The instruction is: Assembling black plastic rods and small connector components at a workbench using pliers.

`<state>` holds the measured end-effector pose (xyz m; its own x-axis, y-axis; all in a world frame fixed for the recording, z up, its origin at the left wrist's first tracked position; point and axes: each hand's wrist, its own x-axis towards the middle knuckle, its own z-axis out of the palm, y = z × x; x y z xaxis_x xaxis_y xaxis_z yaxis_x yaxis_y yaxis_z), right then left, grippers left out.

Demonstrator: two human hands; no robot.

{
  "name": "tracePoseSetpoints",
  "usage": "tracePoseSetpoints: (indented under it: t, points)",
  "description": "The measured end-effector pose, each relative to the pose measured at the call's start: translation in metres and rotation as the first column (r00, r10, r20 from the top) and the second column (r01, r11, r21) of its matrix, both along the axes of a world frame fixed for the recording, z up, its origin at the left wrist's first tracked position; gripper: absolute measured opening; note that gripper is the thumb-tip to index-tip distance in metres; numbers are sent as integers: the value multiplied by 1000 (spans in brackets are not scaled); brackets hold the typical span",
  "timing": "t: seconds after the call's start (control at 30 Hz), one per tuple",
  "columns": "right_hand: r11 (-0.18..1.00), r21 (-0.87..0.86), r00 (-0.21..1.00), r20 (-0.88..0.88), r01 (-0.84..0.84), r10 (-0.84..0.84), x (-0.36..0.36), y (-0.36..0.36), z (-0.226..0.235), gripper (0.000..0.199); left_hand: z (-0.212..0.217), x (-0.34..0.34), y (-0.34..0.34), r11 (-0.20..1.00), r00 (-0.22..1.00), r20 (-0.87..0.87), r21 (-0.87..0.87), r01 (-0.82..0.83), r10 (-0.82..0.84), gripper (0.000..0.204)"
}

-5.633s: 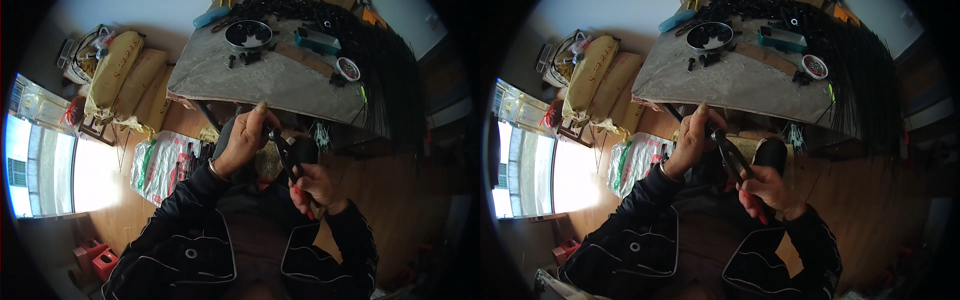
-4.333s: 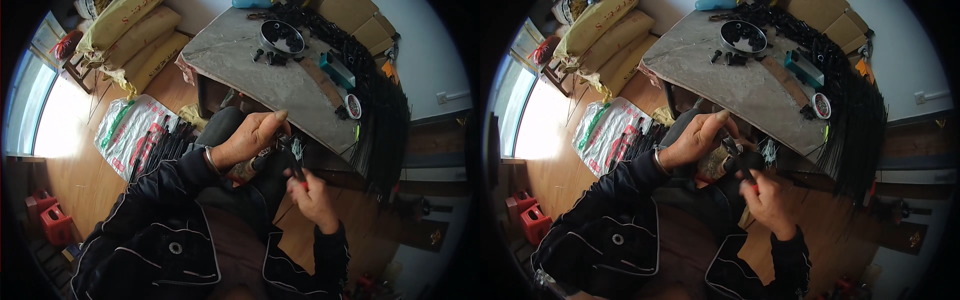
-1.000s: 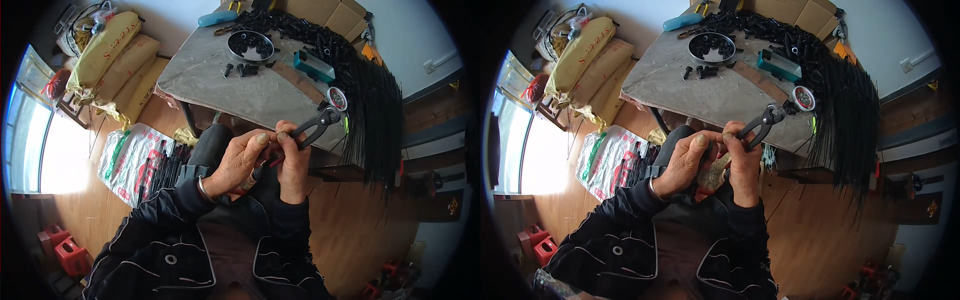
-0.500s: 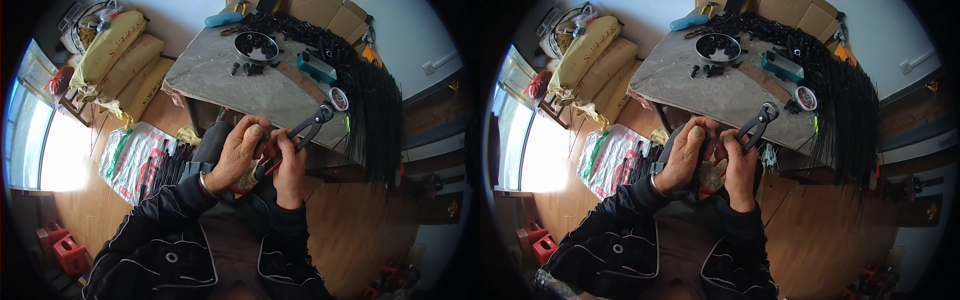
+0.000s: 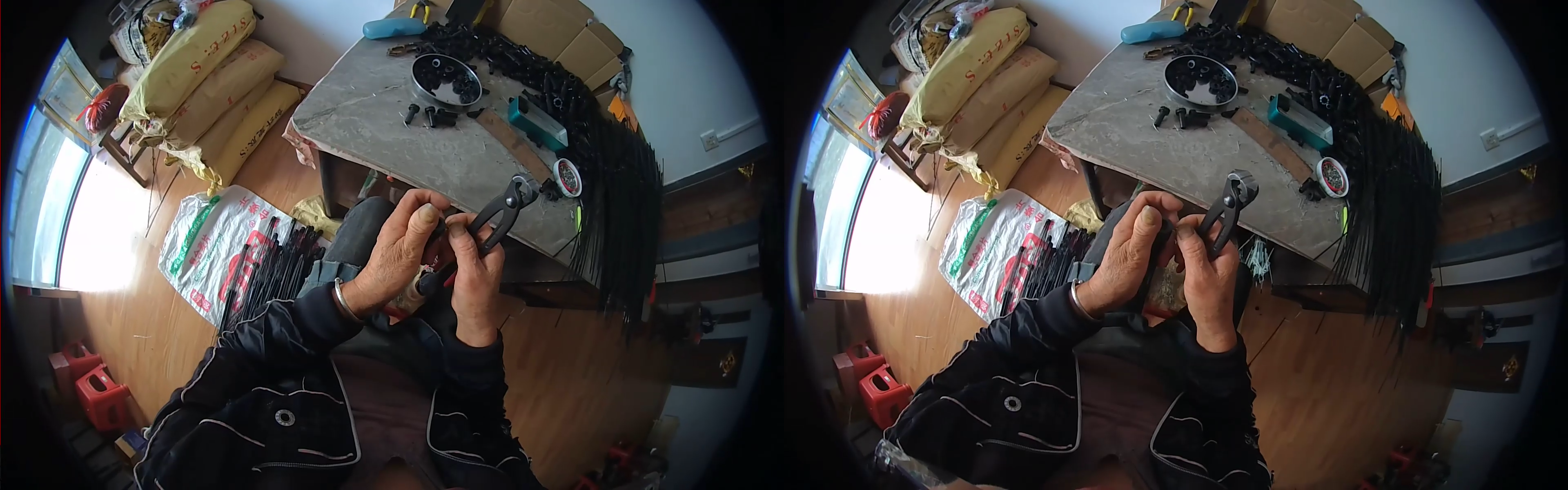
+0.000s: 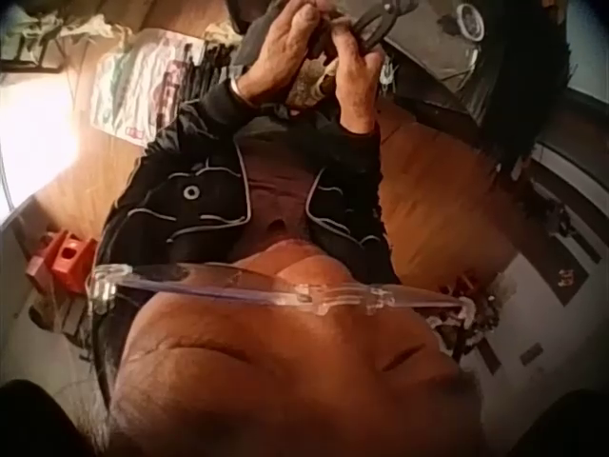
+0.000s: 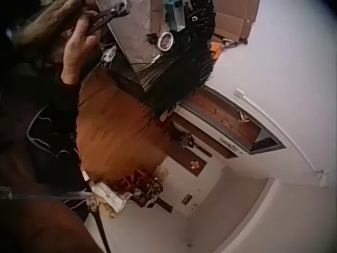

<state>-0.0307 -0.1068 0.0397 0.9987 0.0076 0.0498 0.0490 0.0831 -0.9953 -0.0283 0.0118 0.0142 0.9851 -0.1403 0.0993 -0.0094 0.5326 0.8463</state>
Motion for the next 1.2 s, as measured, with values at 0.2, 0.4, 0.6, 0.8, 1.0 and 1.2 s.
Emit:
tracePoseSetpoints:
  t: [0.2, 0.4, 0.6, 0.8, 1.0, 1.2]
  points:
    - [997, 68, 998, -46, -40, 43, -1, 5, 2, 16, -3, 4, 2, 998, 998, 25, 20, -57, 57, 40]
    - [998, 45, 998, -51, -44, 46, -2, 7, 2, 16, -3, 3, 6, 1000, 999, -11, -7, -30, 30, 41]
    - [1000, 23, 999, -44, -3, 4, -1, 6, -3, 16, -2, 2, 6, 999, 999, -35, -41, 16, -17, 41]
    - [999, 30, 999, -34, -37, 38, -2, 7, 1, 15, -3, 3, 4, 999, 1000, -12, -21, -28, 27, 41]
    - [999, 33, 998, -40, -41, 42, -2, 7, -1, 16, -1, 2, 7, 1000, 1000, -21, -24, -6, 5, 41]
    - [1000, -6, 999, -32, -15, 15, -1, 4, -6, 15, -6, 3, 5, 1000, 1000, 3, -21, -18, 18, 41]
